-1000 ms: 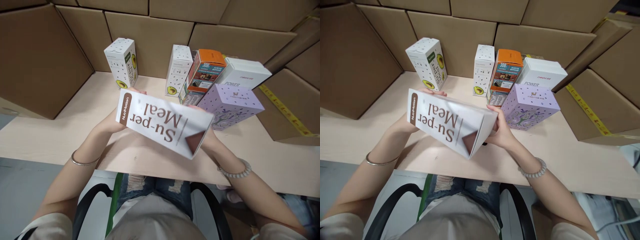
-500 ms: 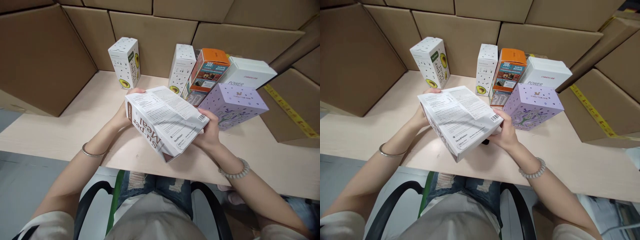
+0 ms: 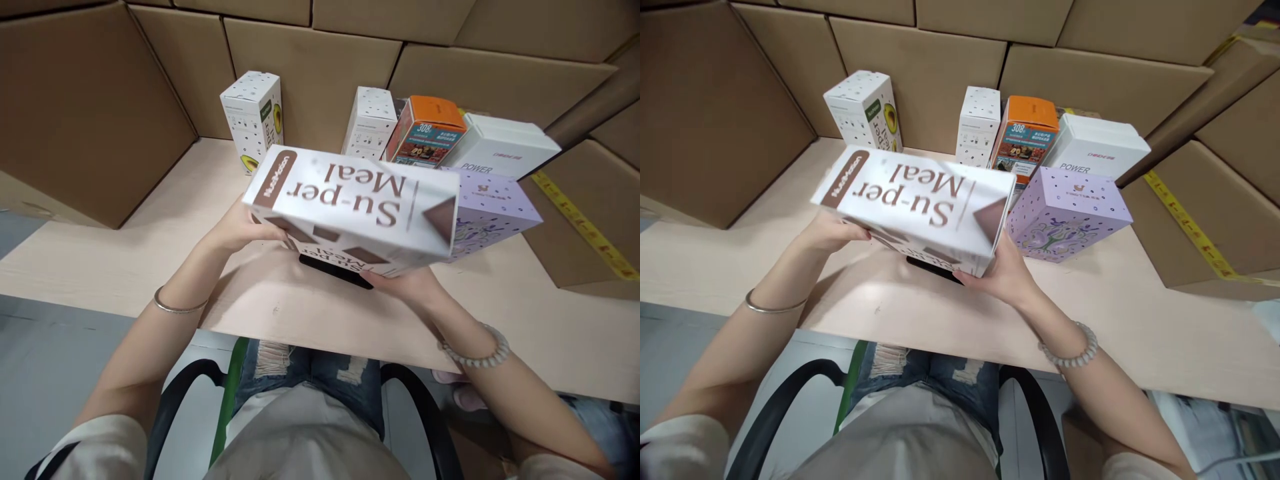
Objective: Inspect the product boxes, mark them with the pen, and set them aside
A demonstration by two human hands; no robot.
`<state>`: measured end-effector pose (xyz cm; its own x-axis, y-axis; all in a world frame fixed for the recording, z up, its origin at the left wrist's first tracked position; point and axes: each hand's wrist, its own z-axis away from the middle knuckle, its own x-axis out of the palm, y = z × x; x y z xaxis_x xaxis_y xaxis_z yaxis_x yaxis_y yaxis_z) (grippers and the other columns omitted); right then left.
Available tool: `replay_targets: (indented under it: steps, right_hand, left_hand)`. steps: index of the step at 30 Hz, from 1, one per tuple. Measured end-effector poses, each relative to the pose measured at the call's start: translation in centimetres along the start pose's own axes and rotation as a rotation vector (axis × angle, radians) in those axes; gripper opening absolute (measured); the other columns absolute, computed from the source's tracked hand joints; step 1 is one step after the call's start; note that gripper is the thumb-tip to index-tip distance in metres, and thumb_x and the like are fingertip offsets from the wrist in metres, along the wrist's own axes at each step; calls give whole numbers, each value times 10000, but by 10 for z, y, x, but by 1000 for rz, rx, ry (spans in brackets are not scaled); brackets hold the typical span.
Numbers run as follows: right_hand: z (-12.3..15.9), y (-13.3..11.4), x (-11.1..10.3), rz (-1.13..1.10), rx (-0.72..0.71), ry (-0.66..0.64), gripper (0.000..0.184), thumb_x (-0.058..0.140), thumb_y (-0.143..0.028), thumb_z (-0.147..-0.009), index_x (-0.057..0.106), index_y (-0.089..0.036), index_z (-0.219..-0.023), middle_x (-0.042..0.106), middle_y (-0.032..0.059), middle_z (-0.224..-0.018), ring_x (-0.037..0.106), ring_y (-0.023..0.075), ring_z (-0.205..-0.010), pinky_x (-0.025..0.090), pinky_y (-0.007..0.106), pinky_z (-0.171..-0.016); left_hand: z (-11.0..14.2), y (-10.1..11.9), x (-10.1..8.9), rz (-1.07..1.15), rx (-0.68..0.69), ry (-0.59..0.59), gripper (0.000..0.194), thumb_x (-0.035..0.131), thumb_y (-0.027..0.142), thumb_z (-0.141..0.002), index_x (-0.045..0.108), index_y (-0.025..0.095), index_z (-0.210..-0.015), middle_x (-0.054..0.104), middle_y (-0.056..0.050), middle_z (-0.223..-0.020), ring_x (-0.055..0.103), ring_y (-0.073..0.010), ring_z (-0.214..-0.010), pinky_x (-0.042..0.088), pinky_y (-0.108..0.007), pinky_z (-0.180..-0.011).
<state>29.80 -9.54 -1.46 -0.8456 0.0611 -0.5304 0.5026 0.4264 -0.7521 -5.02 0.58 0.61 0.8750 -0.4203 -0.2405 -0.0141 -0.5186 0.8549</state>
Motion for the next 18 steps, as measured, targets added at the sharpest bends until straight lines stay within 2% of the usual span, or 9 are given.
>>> replay_targets:
  steps: [3, 5, 7, 9, 13, 15, 18]
  right_hand:
    - [4, -9, 8, -264, 164, -8, 704, 829, -675, -806, 623, -248, -1328, 767, 148, -1319, 740, 375, -1228, 633, 577, -1040]
    - [4, -11, 14, -386, 234, -1, 580, 746, -703, -850, 658, -254, -1207, 794, 120, -1159, 769, 346, -1074, 663, 535, -925]
    - [2, -12, 20, -475, 274, 24, 484, 653, -707, -881, 653, -263, -1074, 758, 89, -978, 735, 296, -870, 653, 457, -732]
    - [-1, -14, 25, -527, 314, 54, 433, 586, -698, -894, 610, -276, -987, 683, 61, -870, 646, 248, -736, 581, 389, -582]
    - [-4, -17, 33, -576, 322, 94, 454, 584, -725, -872, 576, -287, -992, 649, 53, -887, 588, 224, -724, 541, 359, -550]
    - [-3, -16, 33, -595, 305, 67, 486, 606, -760, -878, 582, -288, -991, 642, 41, -863, 572, 214, -691, 528, 357, -542]
    - [0, -11, 31, -516, 300, -71, 540, 589, -830, -921, 602, -291, -946, 586, 6, -743, 512, 193, -602, 494, 356, -522]
  left_hand:
    - [-4, 5, 8, 41, 1, 90, 884, 964, 749, -664, 698, 260, -1351, 731, -155, -1461, 694, -457, -1388, 622, -626, -1127]
    - [-6, 6, 16, 68, 29, 100, 911, 930, 788, -683, 661, 300, -1404, 699, -140, -1514, 662, -446, -1445, 626, -604, -1136]
    - [-6, 5, 26, 79, 43, 82, 987, 913, 817, -683, 588, 362, -1495, 697, -115, -1511, 671, -422, -1441, 661, -566, -1084]
    - [-3, 2, 35, 72, 23, 81, 1010, 899, 794, -729, 501, 414, -1576, 721, -95, -1466, 717, -393, -1379, 693, -530, -1013]
    - [4, 1, 46, 73, -35, 125, 920, 794, 725, -891, 395, 420, -1662, 738, -99, -1430, 751, -365, -1307, 702, -511, -978]
    - [6, 5, 47, 91, -27, 69, 1022, 848, 713, -839, 365, 408, -1686, 668, -113, -1552, 699, -389, -1393, 686, -529, -1037]
    - [6, 15, 43, 41, 5, -5, 1145, 974, 615, -725, 386, 407, -1685, 539, -101, -1704, 583, -426, -1533, 621, -566, -1172]
